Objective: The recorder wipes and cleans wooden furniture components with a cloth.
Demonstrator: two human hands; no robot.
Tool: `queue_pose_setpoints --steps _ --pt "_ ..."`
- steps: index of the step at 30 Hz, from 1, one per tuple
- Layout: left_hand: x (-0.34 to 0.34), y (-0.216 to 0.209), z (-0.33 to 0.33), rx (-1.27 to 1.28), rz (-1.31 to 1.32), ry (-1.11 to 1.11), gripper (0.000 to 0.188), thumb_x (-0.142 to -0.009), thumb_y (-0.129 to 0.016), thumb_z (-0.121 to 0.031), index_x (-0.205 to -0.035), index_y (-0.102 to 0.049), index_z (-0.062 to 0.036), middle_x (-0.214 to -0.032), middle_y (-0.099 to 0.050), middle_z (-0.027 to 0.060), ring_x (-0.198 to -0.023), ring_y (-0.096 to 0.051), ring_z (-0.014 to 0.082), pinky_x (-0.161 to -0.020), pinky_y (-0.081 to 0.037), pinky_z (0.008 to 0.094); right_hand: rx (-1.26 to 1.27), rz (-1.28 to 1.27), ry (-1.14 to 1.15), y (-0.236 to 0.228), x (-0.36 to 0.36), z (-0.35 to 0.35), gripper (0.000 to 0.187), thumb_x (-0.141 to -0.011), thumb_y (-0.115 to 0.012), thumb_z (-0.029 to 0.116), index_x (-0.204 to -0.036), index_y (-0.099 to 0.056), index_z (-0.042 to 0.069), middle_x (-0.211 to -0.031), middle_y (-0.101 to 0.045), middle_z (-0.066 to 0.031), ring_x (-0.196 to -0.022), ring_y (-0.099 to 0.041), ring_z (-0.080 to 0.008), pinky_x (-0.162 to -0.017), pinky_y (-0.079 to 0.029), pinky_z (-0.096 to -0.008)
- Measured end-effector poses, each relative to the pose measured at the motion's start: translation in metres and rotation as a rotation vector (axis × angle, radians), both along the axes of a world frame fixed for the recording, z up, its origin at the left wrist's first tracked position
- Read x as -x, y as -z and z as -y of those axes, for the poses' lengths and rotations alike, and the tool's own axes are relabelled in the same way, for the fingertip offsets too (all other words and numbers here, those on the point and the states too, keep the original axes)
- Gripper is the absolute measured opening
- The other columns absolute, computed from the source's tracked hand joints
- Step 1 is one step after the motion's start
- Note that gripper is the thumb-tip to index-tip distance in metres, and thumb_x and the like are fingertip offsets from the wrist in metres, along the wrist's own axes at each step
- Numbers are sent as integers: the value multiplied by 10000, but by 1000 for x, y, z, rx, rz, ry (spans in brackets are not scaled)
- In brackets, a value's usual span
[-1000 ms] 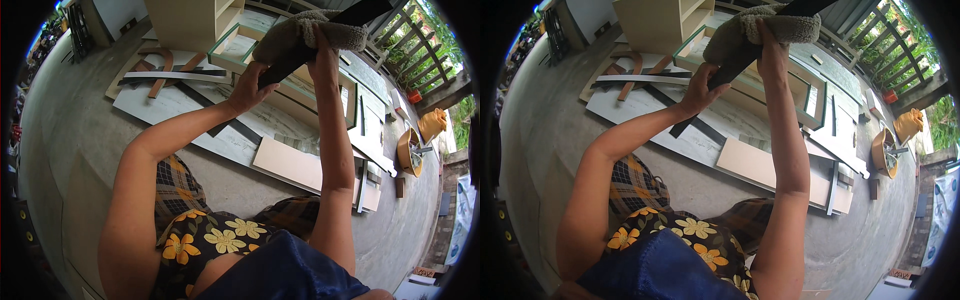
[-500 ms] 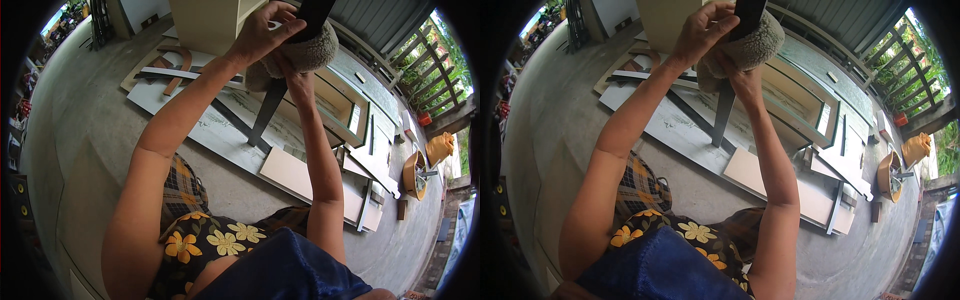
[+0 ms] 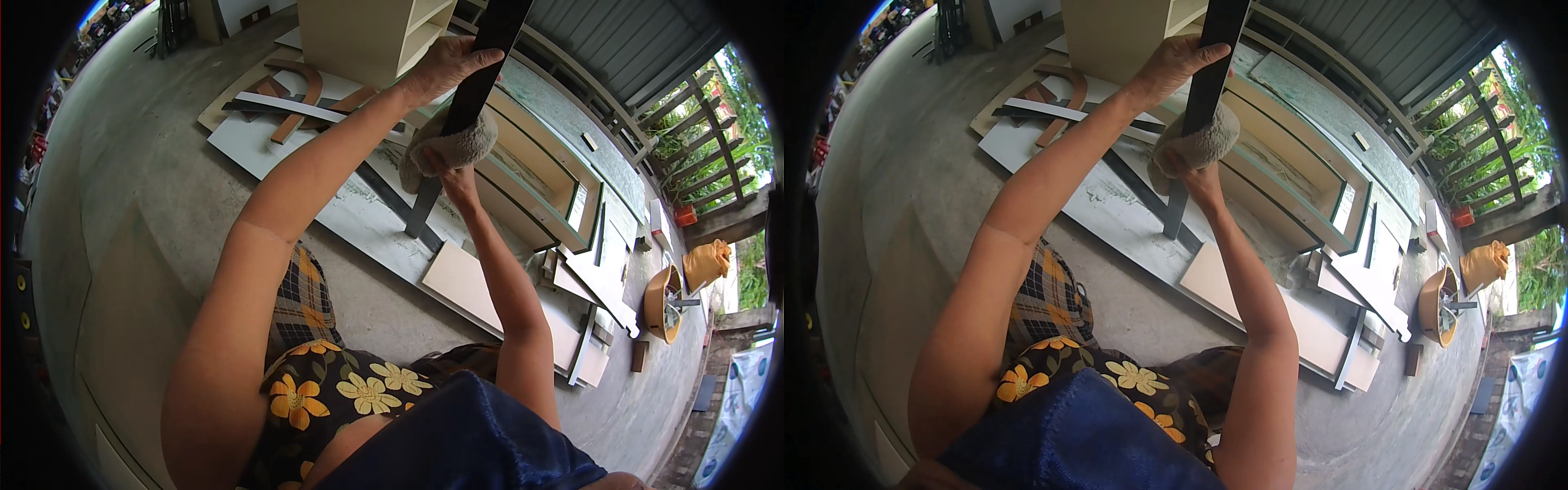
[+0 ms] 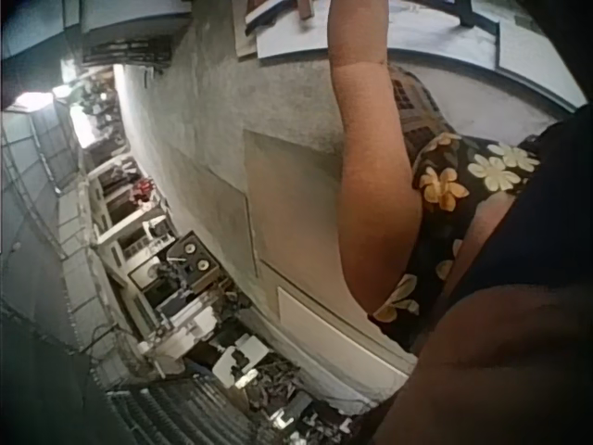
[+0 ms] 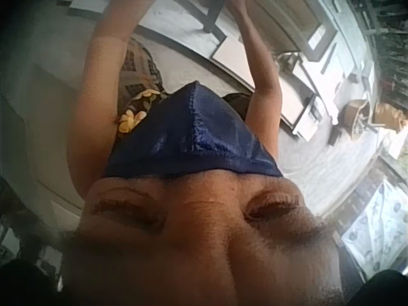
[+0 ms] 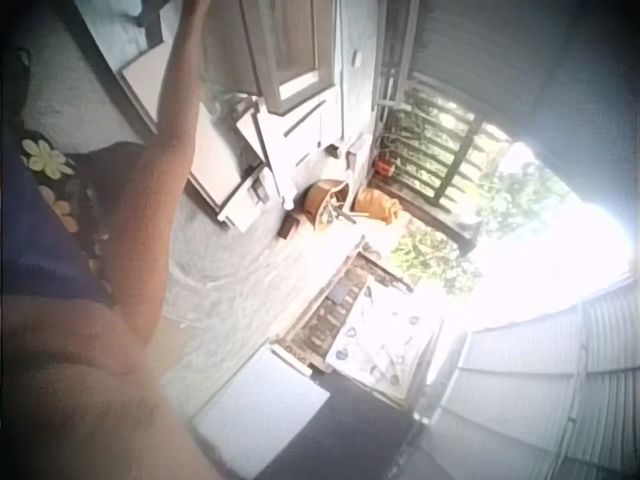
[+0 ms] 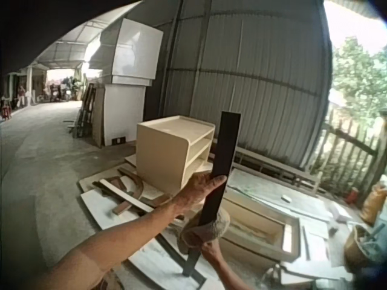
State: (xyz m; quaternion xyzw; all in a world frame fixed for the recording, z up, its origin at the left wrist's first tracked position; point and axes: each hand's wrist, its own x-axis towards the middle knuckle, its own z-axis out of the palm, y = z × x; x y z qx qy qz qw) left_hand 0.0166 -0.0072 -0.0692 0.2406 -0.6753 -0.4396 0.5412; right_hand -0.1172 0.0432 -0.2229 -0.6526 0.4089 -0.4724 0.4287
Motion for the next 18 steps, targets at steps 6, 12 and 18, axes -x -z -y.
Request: queue_pose_setpoints --steps 6,12,18 --pt "-7 6 6 -52 -189 -154 356 -883 -602 -416 -865 -641 -62 -730 -666 36 -672 -635 94 -656 -504 232 -136 -5 -41 22 1 -4 606 -771 -753 317 -1224 -508 -1 -1145 -590 -119 -1050 -558 -201 -910 -452 -321" --pt "-67 -22 30 -56 -476 -314 325 -884 -613 -389 -808 -564 -78 -668 -535 -2 -589 -532 142 -539 -438 262 -250 -76 -173 12 13 -13 611 -740 -779 331 -1195 -537 2 -1135 -598 -107 -1049 -561 -202 -930 -447 -321" --pt "-167 -62 43 -34 -864 -543 336 -840 -652 -430 -835 -595 -99 -686 -557 27 -622 -552 172 -574 -461 315 -260 -360 -265 69 67 -7 630 -699 -803 357 -1183 -564 32 -1142 -612 -112 -1047 -578 -213 -916 -454 -333"
